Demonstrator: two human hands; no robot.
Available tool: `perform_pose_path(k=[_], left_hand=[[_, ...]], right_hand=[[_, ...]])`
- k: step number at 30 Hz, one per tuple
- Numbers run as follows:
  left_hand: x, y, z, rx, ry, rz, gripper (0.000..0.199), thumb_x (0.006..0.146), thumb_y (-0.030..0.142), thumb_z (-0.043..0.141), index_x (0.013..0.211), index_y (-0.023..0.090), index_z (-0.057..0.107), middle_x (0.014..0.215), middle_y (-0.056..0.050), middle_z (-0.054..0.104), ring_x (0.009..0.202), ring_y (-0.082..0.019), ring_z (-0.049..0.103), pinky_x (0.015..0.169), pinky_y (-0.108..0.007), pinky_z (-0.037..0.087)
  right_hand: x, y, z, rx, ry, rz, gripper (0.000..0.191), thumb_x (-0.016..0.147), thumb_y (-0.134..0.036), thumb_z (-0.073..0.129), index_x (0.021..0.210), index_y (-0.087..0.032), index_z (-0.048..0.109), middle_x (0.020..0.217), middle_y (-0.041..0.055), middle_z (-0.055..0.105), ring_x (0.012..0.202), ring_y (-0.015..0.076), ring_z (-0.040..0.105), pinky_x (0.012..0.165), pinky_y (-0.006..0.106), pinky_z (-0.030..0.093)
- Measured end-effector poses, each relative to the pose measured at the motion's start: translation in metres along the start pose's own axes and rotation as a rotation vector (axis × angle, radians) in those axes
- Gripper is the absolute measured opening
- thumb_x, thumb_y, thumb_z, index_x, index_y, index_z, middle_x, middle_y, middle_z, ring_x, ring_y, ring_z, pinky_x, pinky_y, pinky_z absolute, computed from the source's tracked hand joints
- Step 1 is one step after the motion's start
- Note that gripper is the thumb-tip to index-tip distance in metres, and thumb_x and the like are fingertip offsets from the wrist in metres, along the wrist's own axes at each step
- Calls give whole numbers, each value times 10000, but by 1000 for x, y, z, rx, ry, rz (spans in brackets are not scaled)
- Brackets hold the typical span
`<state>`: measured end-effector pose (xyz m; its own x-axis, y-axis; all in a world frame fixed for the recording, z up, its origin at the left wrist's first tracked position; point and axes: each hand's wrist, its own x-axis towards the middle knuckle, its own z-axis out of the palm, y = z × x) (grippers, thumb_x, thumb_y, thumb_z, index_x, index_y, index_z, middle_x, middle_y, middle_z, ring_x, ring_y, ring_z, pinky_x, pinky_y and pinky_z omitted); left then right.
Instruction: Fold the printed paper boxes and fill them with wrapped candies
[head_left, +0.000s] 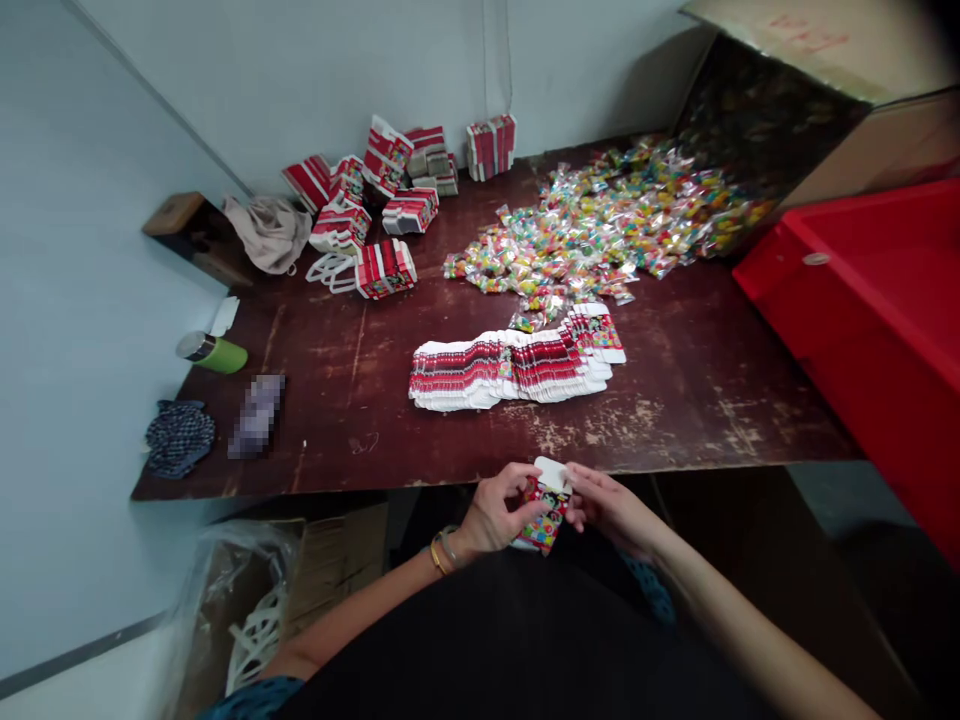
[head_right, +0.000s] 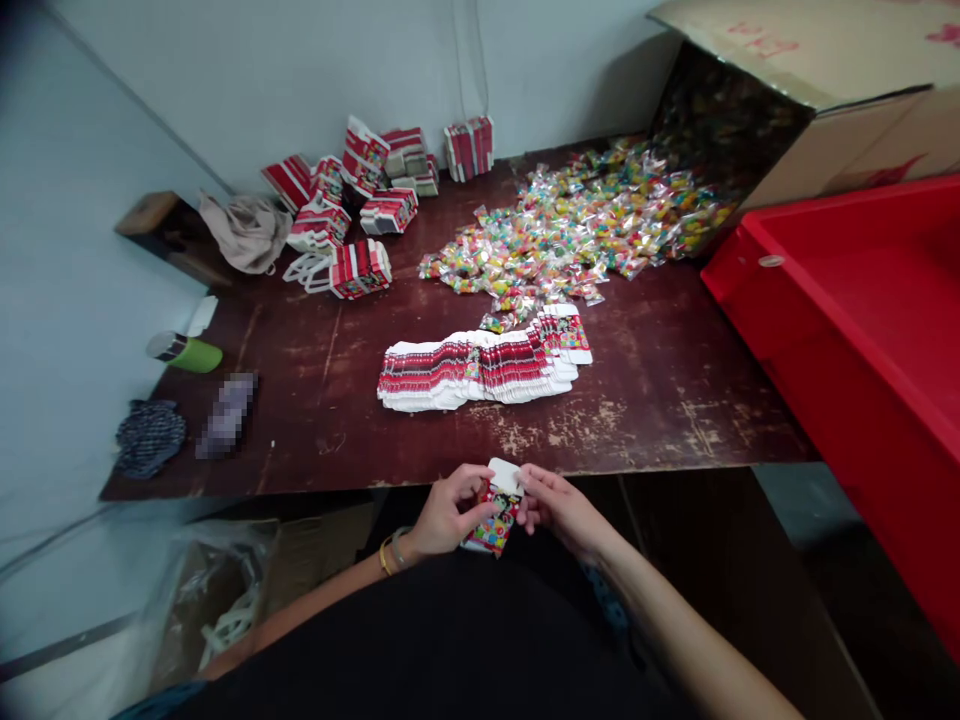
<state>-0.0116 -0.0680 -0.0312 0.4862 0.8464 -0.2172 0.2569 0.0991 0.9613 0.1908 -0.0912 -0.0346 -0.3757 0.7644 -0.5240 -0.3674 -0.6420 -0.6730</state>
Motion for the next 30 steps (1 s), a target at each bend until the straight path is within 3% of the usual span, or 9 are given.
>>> perform_pose_path(k=[4, 7, 9, 13, 16, 20, 24, 27, 30], left_hand=[[-10, 11, -2, 25, -19, -2, 263, 860, 383, 592, 962, 153, 669, 779, -25, 642, 663, -119, 542, 661, -232, 423], [-10, 25, 1, -72, 71, -95, 210, 843, 346, 597, 887, 146, 642, 753, -21, 638, 674, -124, 550, 655, -228, 419], [-6, 34, 3, -268, 107, -197, 335, 777, 282, 653, 1082, 165, 578, 791, -9, 642, 721, -133, 573, 690, -236, 433], [3, 41, 2, -664, 65, -454, 610, 740, 193, 597, 1330, 205, 439, 928, -31, 663, 797, -149, 609, 741, -266, 453], [3, 40, -2, -770, -12, -542, 633, 717, 169, 585, 1340, 171, 471, 1032, -84, 675, 834, -183, 636, 769, -306, 466], [-4, 33, -9, -800, -110, -508, 667, 715, 185, 596, 1371, 156, 473, 1154, -117, 658, 936, -231, 644, 845, -359, 465], [-12, 23, -13, -648, -157, -423, 759, 688, 133, 683, 1407, 187, 446, 1212, -100, 644, 1017, -207, 613, 913, -324, 427], [-12, 18, -15, -620, -206, -403, 767, 719, 155, 690, 1432, 186, 410, 1189, -106, 652, 1031, -201, 606, 930, -323, 413], [-6, 17, -23, -550, -207, -346, 782, 704, 151, 699, 1430, 203, 413, 1139, -88, 653, 1024, -200, 596, 926, -325, 409]], right_hand=[[7, -2, 2, 128, -95, 220, 310, 713, -336, 786, 923, -171, 627, 643, -43, 573, 458, 45, 485, 440, 146, 446], [16, -14, 7, -52, -169, 241, 325, 656, -325, 822, 867, -160, 638, 635, -52, 568, 431, 38, 455, 419, 158, 445], [19, -25, 14, -263, -194, 130, 320, 670, -366, 809, 862, -159, 660, 667, -33, 590, 478, 66, 497, 434, 183, 456], [13, -37, 29, -706, -121, -313, 293, 856, -429, 630, 800, -158, 728, 809, 44, 634, 724, 147, 593, 634, 251, 489], [12, -37, 33, -794, -99, -385, 411, 926, -446, 521, 738, -156, 744, 853, 70, 662, 781, 170, 611, 702, 277, 481], [15, -32, 26, -756, -95, -322, 272, 849, -425, 652, 900, -188, 775, 851, 57, 698, 780, 184, 641, 695, 282, 497], [3, -20, 28, -897, -106, -469, 256, 915, -361, 571, 1041, -228, 751, 958, 73, 670, 883, 189, 634, 793, 307, 502], [-7, -14, 33, -1038, -180, -549, 312, 937, -307, 531, 1215, -263, 664, 1057, 78, 624, 965, 187, 611, 861, 320, 492], [13, -32, 15, -1070, -320, -537, 259, 935, -311, 537, 1131, -259, 698, 1073, 56, 647, 959, 175, 625, 857, 301, 498]])
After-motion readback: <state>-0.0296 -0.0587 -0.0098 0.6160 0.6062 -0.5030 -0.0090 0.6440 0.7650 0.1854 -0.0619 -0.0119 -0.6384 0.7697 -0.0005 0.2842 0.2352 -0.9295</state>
